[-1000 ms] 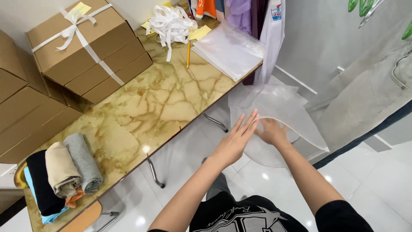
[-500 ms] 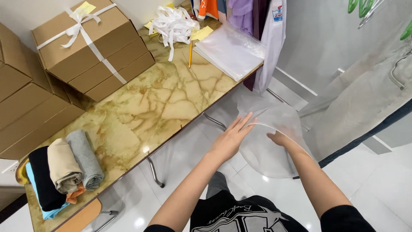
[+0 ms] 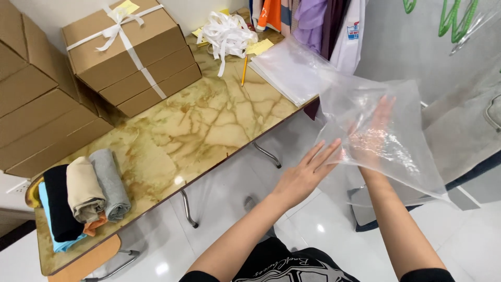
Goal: Labeling a gift box with a sticky note and packing a roll of material into a plastic bag
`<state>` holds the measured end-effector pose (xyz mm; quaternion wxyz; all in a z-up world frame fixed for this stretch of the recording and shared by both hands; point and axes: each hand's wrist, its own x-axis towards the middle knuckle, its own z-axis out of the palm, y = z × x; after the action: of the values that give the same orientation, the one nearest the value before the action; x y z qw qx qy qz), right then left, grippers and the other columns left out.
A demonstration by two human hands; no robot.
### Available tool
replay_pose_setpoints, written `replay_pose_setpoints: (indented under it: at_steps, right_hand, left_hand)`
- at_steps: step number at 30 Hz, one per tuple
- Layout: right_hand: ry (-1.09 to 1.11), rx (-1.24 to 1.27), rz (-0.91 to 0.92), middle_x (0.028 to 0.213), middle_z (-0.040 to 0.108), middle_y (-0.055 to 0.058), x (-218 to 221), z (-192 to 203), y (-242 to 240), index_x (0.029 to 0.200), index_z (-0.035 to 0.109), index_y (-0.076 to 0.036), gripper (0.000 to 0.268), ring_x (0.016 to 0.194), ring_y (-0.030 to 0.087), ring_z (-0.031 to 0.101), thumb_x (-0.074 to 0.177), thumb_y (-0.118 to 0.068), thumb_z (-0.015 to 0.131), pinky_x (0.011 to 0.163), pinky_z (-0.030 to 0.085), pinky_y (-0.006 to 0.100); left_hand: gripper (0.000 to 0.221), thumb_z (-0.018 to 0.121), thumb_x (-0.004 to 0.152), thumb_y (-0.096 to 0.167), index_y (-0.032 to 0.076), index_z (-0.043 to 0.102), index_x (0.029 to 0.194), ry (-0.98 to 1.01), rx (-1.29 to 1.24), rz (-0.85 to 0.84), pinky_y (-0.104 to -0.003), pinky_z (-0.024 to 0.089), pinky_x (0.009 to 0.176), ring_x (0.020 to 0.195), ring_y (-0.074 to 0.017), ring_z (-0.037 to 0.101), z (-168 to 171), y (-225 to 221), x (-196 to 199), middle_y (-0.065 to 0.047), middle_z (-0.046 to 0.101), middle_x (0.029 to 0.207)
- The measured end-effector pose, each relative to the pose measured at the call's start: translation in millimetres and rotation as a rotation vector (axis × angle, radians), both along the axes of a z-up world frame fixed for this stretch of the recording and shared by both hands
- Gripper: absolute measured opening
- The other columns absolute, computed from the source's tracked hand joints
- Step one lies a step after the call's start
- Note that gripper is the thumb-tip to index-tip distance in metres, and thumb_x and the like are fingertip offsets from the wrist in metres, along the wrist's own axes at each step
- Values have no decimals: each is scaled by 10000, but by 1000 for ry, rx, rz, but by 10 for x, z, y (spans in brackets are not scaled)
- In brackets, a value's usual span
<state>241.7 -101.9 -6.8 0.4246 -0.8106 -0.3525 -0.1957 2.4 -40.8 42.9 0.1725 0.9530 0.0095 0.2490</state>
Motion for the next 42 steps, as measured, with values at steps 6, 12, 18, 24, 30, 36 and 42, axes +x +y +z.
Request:
replay_pose_setpoints:
  at_steps: [6,12,18,24,30,36,42]
  right_hand:
    - [358,142,402,1577,430,385,-523,867,134,1651,148,28,743,1366,547,536,1118,-115,646,1057,542,602]
    - [584,175,644,1786,146,314,-918,466,564,1660,-214,-365,1039,1367,566,565,1128,8,596,1105,546,610]
    - [659,178,758,1710,174,408,-1272,322,1202,1678,-184,-340,1076,1253,535,635,1059,57,601,1056,590,571]
    - [693,224,788,1766,157,318,-1394,352,2110,1671,-218,-344,1089,1359,525,581,1037,85,557,1029,605,531]
    - [582,183,756,1805,-73,154,-1539,-62,3105,1697,-181,-281,1162,1583,469,301,1008,-31,721,1139,531,536]
    - [790,-658,755,1714,194,312,-1989,89,3431,1728,71,-233,962,1491,479,428,969,-168,657,1234,426,585]
    - [923,-846,806,1608,424,327,-2341,125,3683,1722,113,-132,1065,1492,504,419,934,-499,728,1240,358,628]
  left_hand:
    - [704,544,1048,-83,268,372,1634,-44,27,182,-335,620,1073,1626,-397,336,14,219,-140,-60,213,1803]
    - [916,532,1005,-84,444,215,1683,114,-102,430,-480,640,1008,1539,-443,413,-474,731,-553,-130,126,1786]
    - [806,528,979,-31,420,344,1621,198,-162,637,-499,696,843,1291,-420,653,-620,1296,-836,-178,199,1739]
    - [190,563,1038,105,56,714,1142,36,-114,625,-381,598,976,1292,-339,596,-448,2134,-825,-109,525,1478]
    - [231,523,1080,177,106,680,1234,213,-154,618,-437,609,968,1344,-317,510,-352,3353,-814,-50,447,1579]
    - [277,663,984,140,209,673,1253,377,61,796,-468,585,968,1394,-378,453,-1113,4440,-1136,-134,334,1616]
    - [356,782,862,130,293,802,1178,271,-207,824,-507,545,1066,1487,-373,391,-1948,4577,-1556,-67,387,1611]
